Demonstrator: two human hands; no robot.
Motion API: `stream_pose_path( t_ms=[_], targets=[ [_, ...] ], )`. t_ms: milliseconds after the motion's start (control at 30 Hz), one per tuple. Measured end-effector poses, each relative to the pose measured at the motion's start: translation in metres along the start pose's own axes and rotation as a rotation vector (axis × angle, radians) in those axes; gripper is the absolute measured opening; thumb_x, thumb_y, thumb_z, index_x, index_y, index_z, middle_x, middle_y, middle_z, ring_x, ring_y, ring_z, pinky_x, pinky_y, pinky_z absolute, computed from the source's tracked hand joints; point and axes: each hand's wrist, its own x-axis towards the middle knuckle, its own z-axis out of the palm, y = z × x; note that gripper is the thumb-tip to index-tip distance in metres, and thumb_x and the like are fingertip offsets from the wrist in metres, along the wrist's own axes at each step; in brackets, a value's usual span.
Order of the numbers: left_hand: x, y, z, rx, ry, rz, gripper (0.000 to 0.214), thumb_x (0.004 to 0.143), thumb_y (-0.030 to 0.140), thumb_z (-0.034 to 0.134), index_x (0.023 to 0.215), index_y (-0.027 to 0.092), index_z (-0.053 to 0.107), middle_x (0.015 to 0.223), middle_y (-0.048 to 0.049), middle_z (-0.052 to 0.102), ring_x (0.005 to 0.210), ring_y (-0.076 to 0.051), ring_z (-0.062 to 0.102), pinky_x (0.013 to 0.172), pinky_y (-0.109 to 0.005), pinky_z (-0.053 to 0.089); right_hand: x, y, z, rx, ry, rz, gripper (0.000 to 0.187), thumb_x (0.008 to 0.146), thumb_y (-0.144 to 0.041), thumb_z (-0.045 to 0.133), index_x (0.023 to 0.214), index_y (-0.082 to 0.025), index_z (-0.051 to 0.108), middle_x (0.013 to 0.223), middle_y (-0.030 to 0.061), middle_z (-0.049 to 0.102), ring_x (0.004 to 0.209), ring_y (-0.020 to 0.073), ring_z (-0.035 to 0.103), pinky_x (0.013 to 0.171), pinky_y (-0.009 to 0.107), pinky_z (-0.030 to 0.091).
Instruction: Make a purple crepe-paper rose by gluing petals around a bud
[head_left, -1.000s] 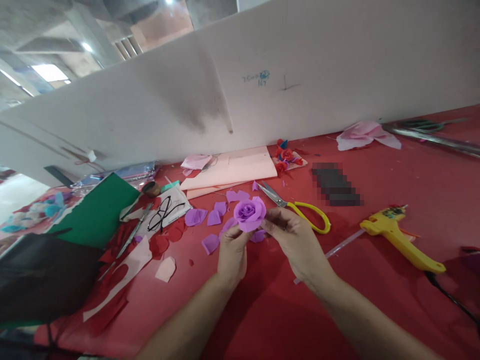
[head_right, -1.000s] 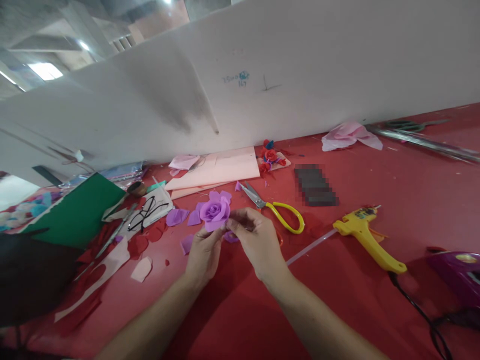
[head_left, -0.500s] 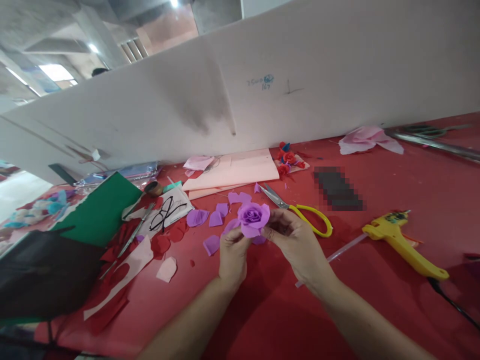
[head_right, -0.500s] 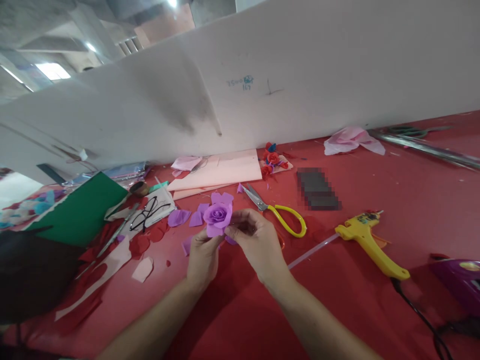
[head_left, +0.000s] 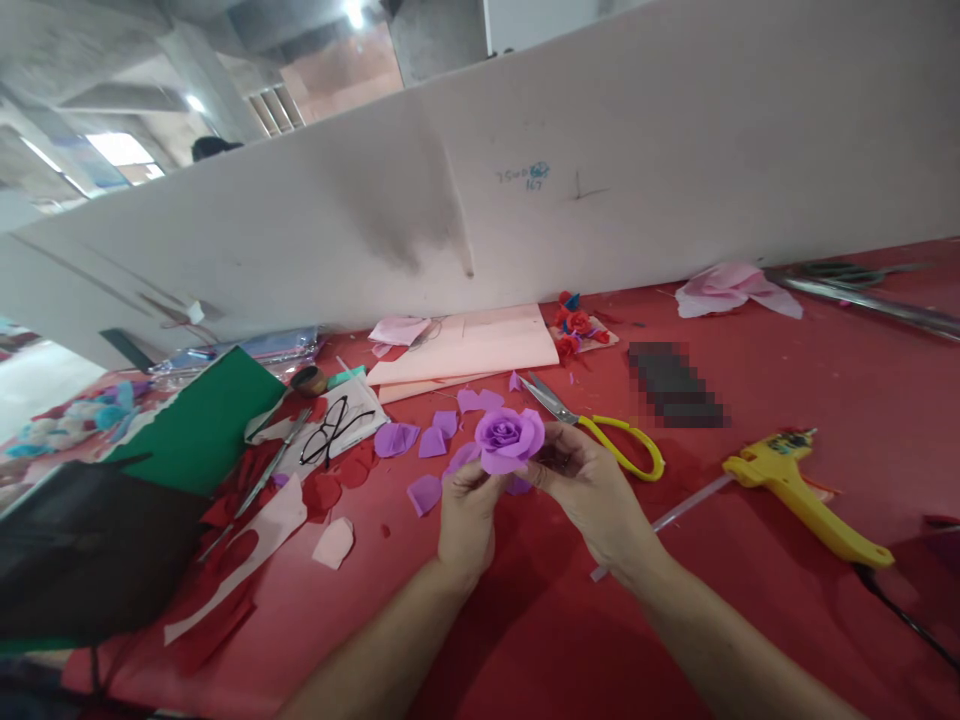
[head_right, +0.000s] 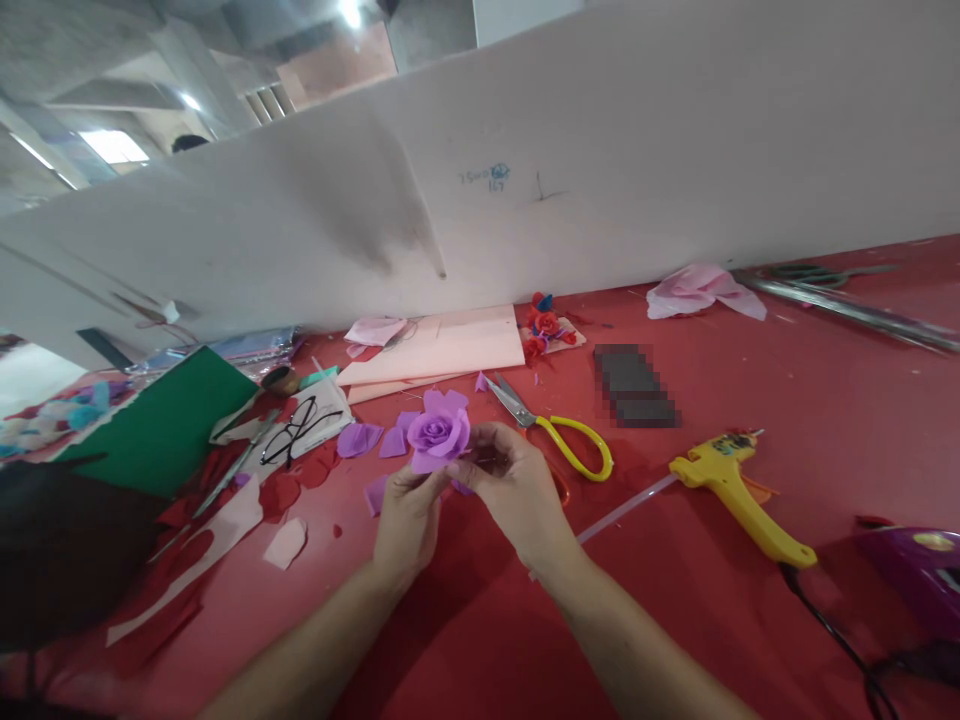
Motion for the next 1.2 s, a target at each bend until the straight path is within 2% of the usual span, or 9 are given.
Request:
stream_pose_path(
  t_ms=[100,167,333,433,533,733,900,1067,1200],
  targets=[
    [0.003,0.005,0.003,-0.156,0.013,-0.079,0.010,0.063,0.021,0.081,0.072,0.019,0.075,0.074,-0.0003,0.071,0.074,-0.011,0.061,0.077,-0.025,0.046,-0.001,0.000,-0.002,-0.053,-0.009,-0.025,0.025,0.066,-0.026,0.079,0.089,-0.023,0.068,0.084,-0.0009,0.067,0.076,0.0136,0.061,0.071,0.028,0.051],
    [0.004,0.008,0.004,-0.241,0.030,-0.134,0.013,0.058,0.020,0.083,0.067,0.018,0.074,0.070,0.0001,0.070,0.069,-0.010,0.061,0.074,-0.024,0.047,-0.002,0.001,-0.004,-0.088,-0.004,-0.049,0.022,0.071,-0.026,0.076,0.091,-0.023,0.068,0.088,0.0000,0.068,0.080,0.0136,0.061,0.074,0.028,0.051],
    [0.003,0.010,0.006,-0.313,-0.015,-0.228,0.018,0.053,0.020,0.086,0.064,0.017,0.072,0.067,-0.0006,0.070,0.062,-0.010,0.060,0.067,-0.024,0.047,-0.004,0.000,-0.005,-0.126,0.002,-0.049,0.018,0.073,-0.028,0.073,0.088,-0.022,0.066,0.081,0.0003,0.066,0.074,0.0137,0.061,0.070,0.029,0.051],
    [0.001,0.008,0.007,-0.301,-0.057,-0.221,0.015,0.057,0.020,0.084,0.063,0.017,0.071,0.063,0.0003,0.067,0.061,-0.010,0.059,0.068,-0.025,0.047,-0.004,-0.001,-0.004,-0.160,-0.002,-0.060,0.018,0.072,-0.029,0.074,0.086,-0.021,0.064,0.077,-0.0004,0.063,0.068,0.0137,0.059,0.068,0.031,0.050],
    [0.000,0.006,0.006,-0.284,-0.075,-0.200,0.012,0.061,0.019,0.081,0.067,0.017,0.071,0.067,0.0003,0.068,0.064,-0.010,0.059,0.072,-0.026,0.047,-0.005,-0.001,-0.003,-0.224,0.025,-0.115,0.020,0.072,-0.027,0.073,0.085,-0.022,0.059,0.081,-0.0004,0.062,0.072,0.0142,0.058,0.069,0.032,0.048],
    [0.002,0.005,0.004,-0.257,0.004,-0.183,0.013,0.059,0.017,0.081,0.065,0.018,0.071,0.068,0.0006,0.069,0.068,-0.009,0.061,0.073,-0.023,0.045,-0.011,-0.002,0.003,-0.350,0.080,-0.288,0.022,0.073,-0.017,0.065,0.088,-0.024,0.050,0.089,-0.0007,0.055,0.080,0.0147,0.055,0.074,0.033,0.045],
    [0.001,0.005,0.004,-0.230,0.032,-0.167,0.014,0.053,0.017,0.083,0.061,0.020,0.071,0.066,0.0012,0.070,0.066,-0.011,0.062,0.072,-0.025,0.046,-0.017,-0.003,0.008,-0.488,0.085,-0.372,0.020,0.075,-0.018,0.068,0.088,-0.024,0.053,0.085,-0.0011,0.053,0.077,0.0148,0.052,0.072,0.032,0.044],
    [-0.001,0.005,0.007,-0.203,-0.019,-0.141,0.013,0.056,0.019,0.083,0.064,0.020,0.072,0.068,0.0015,0.069,0.068,-0.010,0.060,0.076,-0.025,0.046,-0.016,-0.002,0.007,-0.467,0.088,-0.400,0.010,0.079,-0.020,0.067,0.078,-0.023,0.058,0.080,-0.0008,0.055,0.077,0.0154,0.054,0.072,0.031,0.044],
    [-0.002,0.008,0.010,-0.212,-0.056,-0.135,0.013,0.057,0.020,0.083,0.060,0.021,0.071,0.063,0.0026,0.066,0.065,-0.010,0.058,0.076,-0.026,0.047,-0.015,-0.002,0.005,-0.402,0.118,-0.346,0.011,0.077,-0.020,0.069,0.077,-0.023,0.058,0.080,-0.0004,0.057,0.077,0.0157,0.054,0.074,0.032,0.044]
  ],
)
